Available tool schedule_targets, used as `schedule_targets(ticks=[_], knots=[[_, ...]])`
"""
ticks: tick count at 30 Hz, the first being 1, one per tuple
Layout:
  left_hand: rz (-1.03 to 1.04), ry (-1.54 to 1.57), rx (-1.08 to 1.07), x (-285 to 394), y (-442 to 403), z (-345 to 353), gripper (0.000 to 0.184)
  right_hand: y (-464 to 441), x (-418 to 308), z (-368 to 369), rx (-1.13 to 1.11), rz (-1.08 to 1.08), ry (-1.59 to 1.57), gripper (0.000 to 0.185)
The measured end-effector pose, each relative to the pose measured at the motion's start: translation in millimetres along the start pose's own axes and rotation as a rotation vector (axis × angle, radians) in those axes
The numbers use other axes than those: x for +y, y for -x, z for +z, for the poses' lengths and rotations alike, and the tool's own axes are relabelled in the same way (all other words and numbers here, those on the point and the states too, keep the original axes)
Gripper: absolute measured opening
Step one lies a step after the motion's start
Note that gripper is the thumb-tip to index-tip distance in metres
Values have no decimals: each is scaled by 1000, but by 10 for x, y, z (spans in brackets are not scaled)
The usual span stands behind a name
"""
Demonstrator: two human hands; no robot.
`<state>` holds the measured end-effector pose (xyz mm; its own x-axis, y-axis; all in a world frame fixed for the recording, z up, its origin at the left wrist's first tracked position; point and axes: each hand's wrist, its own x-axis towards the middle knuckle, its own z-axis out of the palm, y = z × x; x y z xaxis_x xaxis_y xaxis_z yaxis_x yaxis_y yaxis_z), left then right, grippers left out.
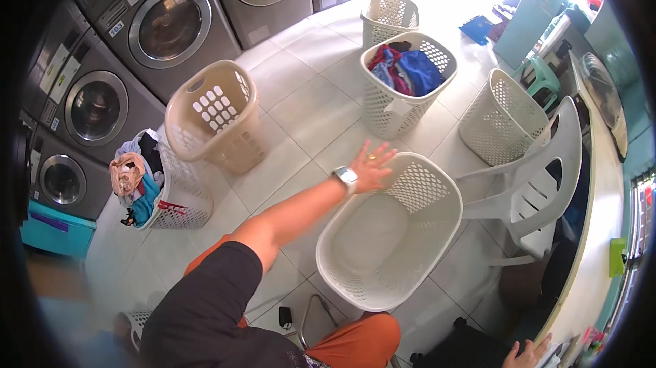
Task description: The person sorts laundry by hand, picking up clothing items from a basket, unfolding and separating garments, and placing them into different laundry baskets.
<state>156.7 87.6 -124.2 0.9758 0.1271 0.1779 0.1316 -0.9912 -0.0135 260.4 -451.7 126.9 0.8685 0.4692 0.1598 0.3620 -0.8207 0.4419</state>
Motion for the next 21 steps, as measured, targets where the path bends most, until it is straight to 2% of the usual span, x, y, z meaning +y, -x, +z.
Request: schedule_targets(ticks=[2,4,5,6,7,9,11,12,14,17,21], knots=[[-230,266,48,-286,466,17,59,-6,47,69,19,33,-39,35],[-620,103,34,-761,935,178,63,-3,31,23,24,-1,25,35],[-685,81,197,-1072,1261,257,68,-3,19,4,27,-29,89,35],[-796,15,213,-1277,1578,52,67,-4,12,2,30,-32,86,35],[-882,-265,311,-1494,1917,-33,66,3,10,7,35,-37,107,35],[-1277,-378,183,-1616,2348,-699,66,12,12,21,43,-42,126,35],[-1475,-516,203,-1836,2941,-693,60,9,34,25,47,-45,91,36],[-1480,-516,202,-1926,3215,-647,60,14,47,29,49,-49,92,36],[-1431,-256,-105,-1994,3542,-628,49,16,51,45,35,-6,54,37],[-1351,-263,-80,-1809,3490,-541,41,26,18,14,36,2,89,38],[-1388,-154,-83,-1427,3169,-623,40,40,-8,12,21,34,124,37]])
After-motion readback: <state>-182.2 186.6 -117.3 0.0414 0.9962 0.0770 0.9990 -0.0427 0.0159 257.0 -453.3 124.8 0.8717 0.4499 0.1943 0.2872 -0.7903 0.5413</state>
